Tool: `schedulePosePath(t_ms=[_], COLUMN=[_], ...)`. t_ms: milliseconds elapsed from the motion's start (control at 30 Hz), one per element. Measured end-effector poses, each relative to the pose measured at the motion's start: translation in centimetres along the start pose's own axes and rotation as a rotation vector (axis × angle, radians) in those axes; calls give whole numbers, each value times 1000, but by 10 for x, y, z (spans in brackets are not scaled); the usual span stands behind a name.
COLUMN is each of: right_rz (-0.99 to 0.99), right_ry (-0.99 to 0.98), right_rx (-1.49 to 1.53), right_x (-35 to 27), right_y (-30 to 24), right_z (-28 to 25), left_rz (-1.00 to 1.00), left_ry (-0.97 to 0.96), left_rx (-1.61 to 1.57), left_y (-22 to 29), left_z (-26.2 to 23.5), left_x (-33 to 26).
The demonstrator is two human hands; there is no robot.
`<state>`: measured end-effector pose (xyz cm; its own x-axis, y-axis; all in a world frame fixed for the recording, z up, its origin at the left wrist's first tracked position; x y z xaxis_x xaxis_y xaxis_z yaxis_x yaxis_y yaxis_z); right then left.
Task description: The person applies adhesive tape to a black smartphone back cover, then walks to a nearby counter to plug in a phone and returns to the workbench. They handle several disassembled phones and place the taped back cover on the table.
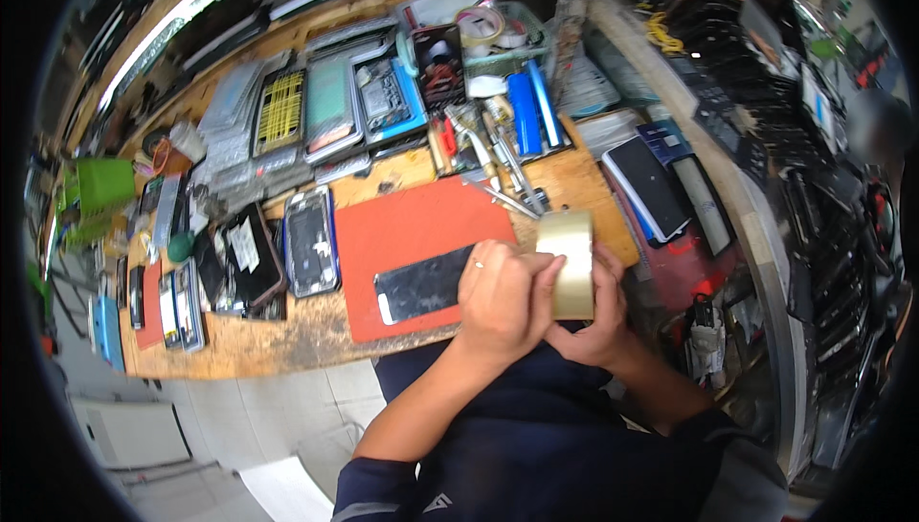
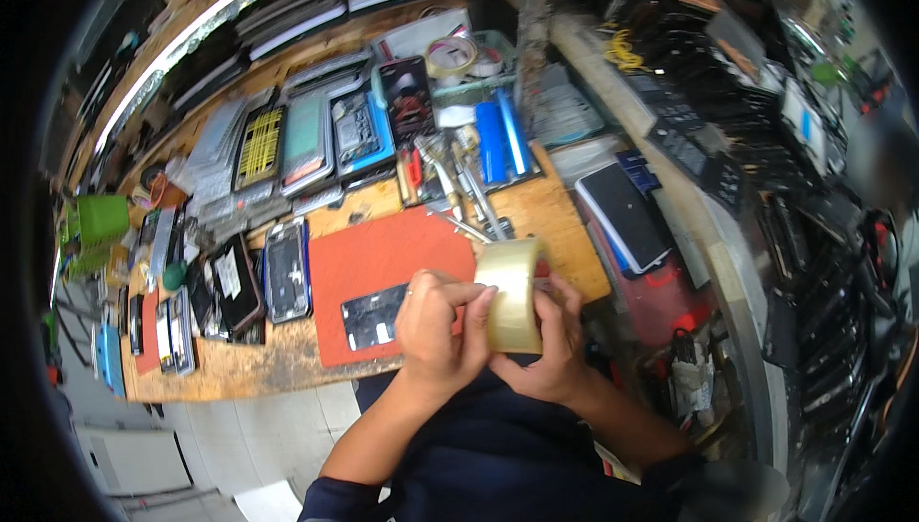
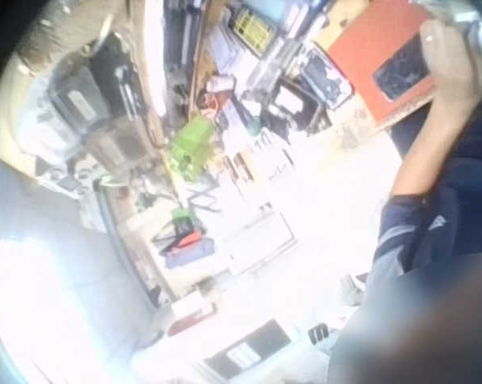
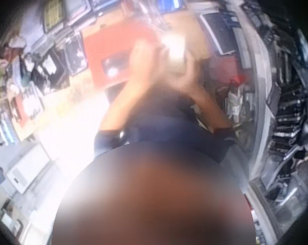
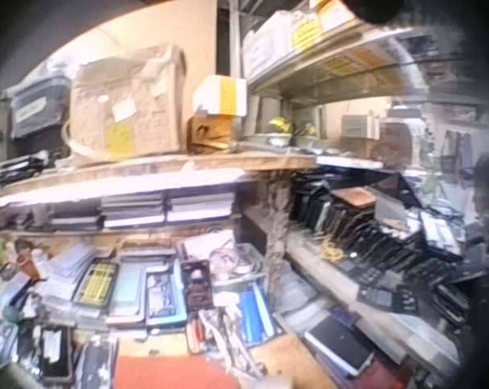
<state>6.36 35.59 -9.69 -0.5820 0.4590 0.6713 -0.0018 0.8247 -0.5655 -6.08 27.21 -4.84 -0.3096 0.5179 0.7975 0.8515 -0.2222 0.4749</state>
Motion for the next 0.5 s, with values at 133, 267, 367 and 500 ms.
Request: schedulePosePath(t_ms=[133, 267, 367, 500], right_rz=[-21, -83, -84, -2], right_ry=[-271, -585, -753, -841], right_rx=[141, 104, 42, 68], right_x=[13, 14, 10, 3], right_y=[-2, -7, -10, -8], right_z=[-18, -22, -21, -24], left_rz=[-266, -637, -1013, -1242], left_ry=[45, 11, -62, -105], left_rx=[-126, -440, -897, -1146], left_y=[1, -15, -29, -27], left_z=[-4, 11, 37, 51], left_x=[-25, -74, -117, -144])
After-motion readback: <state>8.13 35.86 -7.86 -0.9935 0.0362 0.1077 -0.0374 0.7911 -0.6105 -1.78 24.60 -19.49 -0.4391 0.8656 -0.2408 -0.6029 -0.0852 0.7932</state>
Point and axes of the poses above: each hand's wrist, its own x-axis towards the middle knuckle, its own z-axis out of the palm, y = z × x, the point moved 8 cm from there along x, towards the middle knuckle, and after that the axes turned 2 degrees about -y, right-handed, at the moved point
